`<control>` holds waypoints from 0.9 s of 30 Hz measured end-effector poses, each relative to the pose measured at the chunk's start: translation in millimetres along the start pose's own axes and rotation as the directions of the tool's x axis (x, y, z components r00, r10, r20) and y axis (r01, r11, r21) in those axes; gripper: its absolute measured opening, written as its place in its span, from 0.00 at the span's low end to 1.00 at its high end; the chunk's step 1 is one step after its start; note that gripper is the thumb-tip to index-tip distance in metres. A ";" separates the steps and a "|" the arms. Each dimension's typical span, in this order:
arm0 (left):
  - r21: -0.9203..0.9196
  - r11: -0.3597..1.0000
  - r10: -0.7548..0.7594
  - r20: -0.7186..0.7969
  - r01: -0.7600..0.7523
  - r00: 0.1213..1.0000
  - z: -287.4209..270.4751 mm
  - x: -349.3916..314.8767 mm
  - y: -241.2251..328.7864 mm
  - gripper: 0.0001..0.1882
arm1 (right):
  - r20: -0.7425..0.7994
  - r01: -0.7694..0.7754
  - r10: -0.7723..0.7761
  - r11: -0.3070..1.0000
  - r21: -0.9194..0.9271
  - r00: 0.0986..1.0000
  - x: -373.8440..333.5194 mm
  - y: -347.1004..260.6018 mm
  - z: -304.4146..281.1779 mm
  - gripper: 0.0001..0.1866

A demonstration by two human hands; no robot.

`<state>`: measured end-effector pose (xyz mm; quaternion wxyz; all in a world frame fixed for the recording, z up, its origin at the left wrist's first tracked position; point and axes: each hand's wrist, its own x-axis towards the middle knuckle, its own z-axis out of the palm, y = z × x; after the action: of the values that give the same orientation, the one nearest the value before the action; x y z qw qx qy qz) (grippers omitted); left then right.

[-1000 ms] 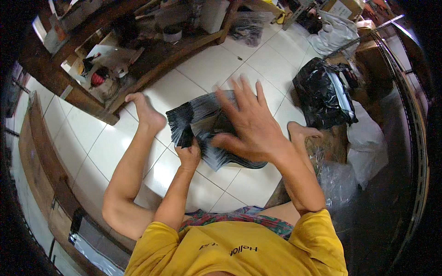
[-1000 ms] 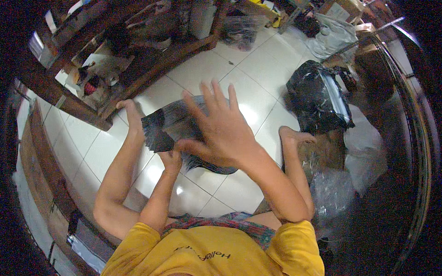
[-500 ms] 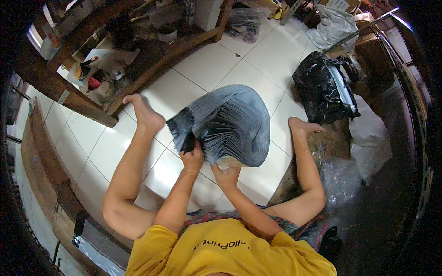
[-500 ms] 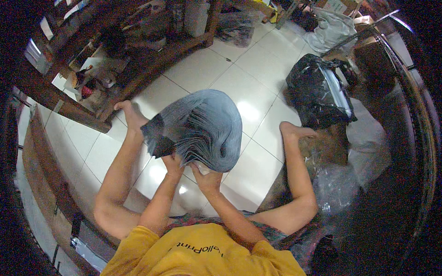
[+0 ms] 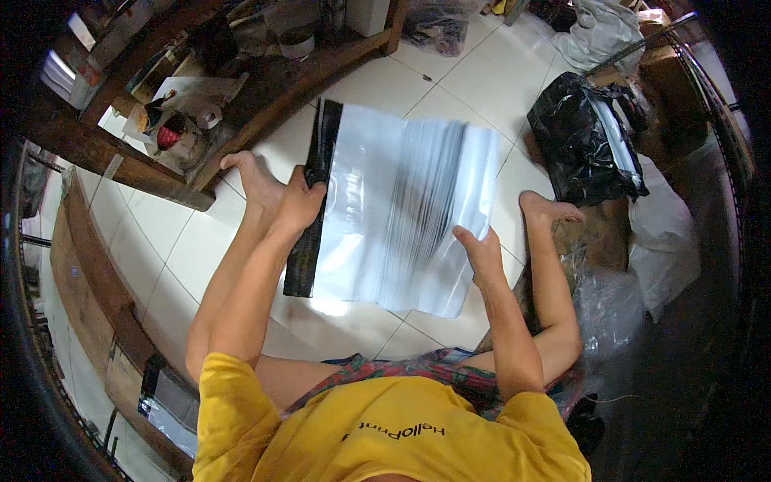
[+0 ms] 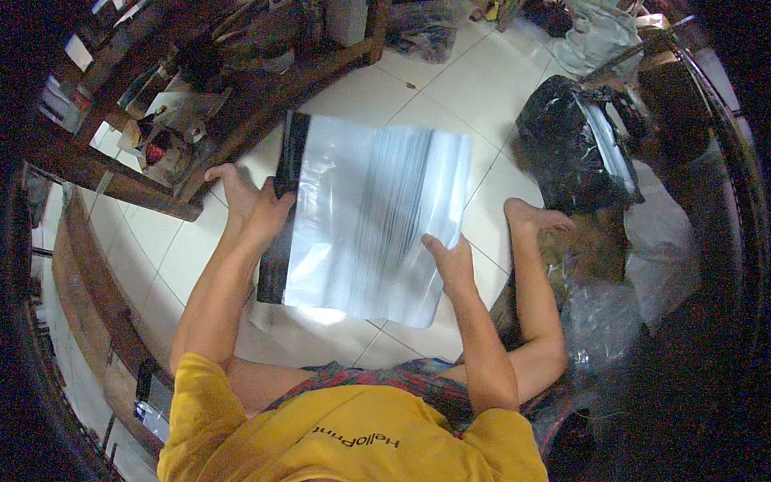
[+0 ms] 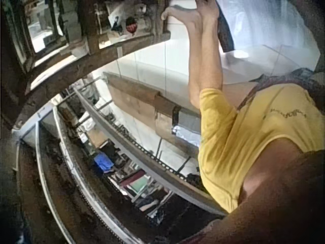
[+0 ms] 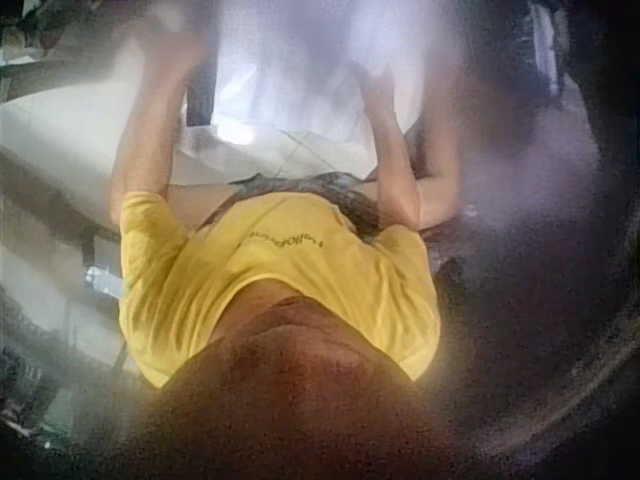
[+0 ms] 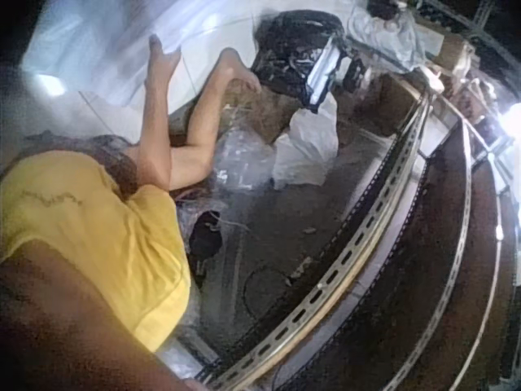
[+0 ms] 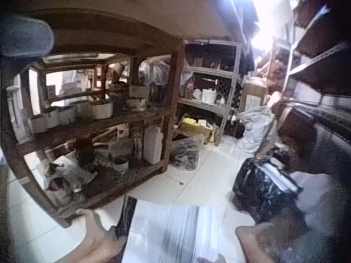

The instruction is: The person sits on the floor and repeatedly folds white poly mailers in half, then in half again, and stacks them. The person handles the mailers one at a time, smoothing and aligning them before stacking.

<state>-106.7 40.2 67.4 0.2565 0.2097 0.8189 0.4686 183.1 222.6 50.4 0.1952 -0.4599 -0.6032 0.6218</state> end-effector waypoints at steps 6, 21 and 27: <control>-0.344 0.934 -0.013 -0.302 -0.097 0.953 3.8 76.6 -90.2 0.18 | -0.033 -0.183 0.180 0.968 -0.172 0.983 55.1 111.5 11.2 0.28; -0.437 0.852 0.022 -0.519 -0.288 0.854 -14.3 88.2 -125.7 0.20 | 0.922 0.936 -0.193 -0.043 -0.349 0.335 69.0 45.4 109.4 0.11; -0.437 0.849 0.032 -0.517 -0.296 0.855 -8.2 87.4 -129.0 0.21 | 0.923 0.907 -0.004 -0.181 -0.380 0.385 67.7 34.9 84.5 0.12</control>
<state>-193.2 24.7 -61.5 0.0431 0.0811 0.6845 0.7232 91.9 221.6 -17.5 -0.1375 0.1074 -0.9843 0.0253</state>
